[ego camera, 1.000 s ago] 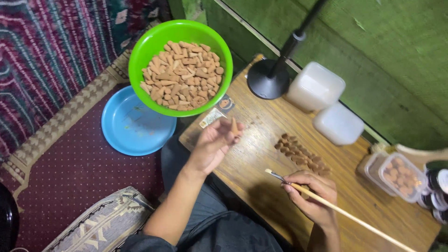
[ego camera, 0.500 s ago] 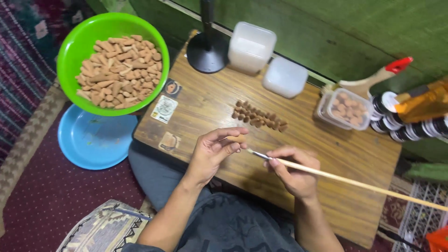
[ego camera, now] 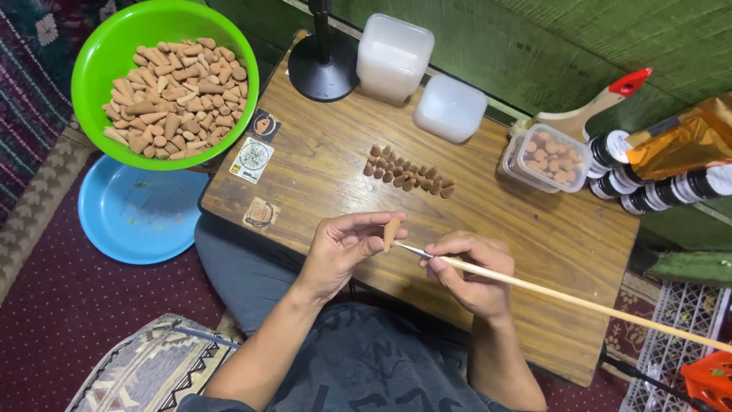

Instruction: Painting the tips of incense cones with a brush and arranging them in organized rows on a wooden table.

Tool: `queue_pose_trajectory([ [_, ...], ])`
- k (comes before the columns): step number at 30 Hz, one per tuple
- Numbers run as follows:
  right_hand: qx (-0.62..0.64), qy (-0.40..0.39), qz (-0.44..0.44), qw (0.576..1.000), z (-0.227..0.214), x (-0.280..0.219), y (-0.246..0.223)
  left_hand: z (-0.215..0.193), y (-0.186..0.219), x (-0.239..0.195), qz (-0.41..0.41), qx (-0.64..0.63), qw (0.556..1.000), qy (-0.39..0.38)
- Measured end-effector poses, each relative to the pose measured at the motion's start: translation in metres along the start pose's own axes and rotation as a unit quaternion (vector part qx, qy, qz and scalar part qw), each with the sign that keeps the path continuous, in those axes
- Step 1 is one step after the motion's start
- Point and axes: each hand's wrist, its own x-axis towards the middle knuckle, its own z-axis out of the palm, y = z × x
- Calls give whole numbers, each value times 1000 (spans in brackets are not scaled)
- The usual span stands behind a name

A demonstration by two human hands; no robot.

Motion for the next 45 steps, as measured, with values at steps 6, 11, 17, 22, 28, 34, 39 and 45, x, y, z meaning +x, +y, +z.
queue_pose_trajectory([
  [6,4,-48,-32,998,-7,6,-9,-2,-8,-3,-51,-85,995,-13],
  [11,25,-79,-60,995,-12,13,-15,-10,-17,-5,-123,-95,987,-39],
  [17,9,-96,-73,993,-21,19,-13,-9,-22,-8,-151,-72,984,-57],
  [22,-58,-87,-105,989,-41,8,7,-15,-22,-8,-150,-68,985,-50],
  [28,19,-141,-99,985,-24,7,-20,-17,-24,-6,-110,-53,992,-45],
  [34,-21,-129,-107,986,-28,10,-12,-11,-21,-8,-111,-35,991,-63],
  [39,-36,-124,-105,986,-34,5,-7,-16,-24,-3,-85,-24,995,-52],
  [45,-30,-168,-126,977,-12,35,-37,-12,-21,-4,-74,-9,995,-59],
])
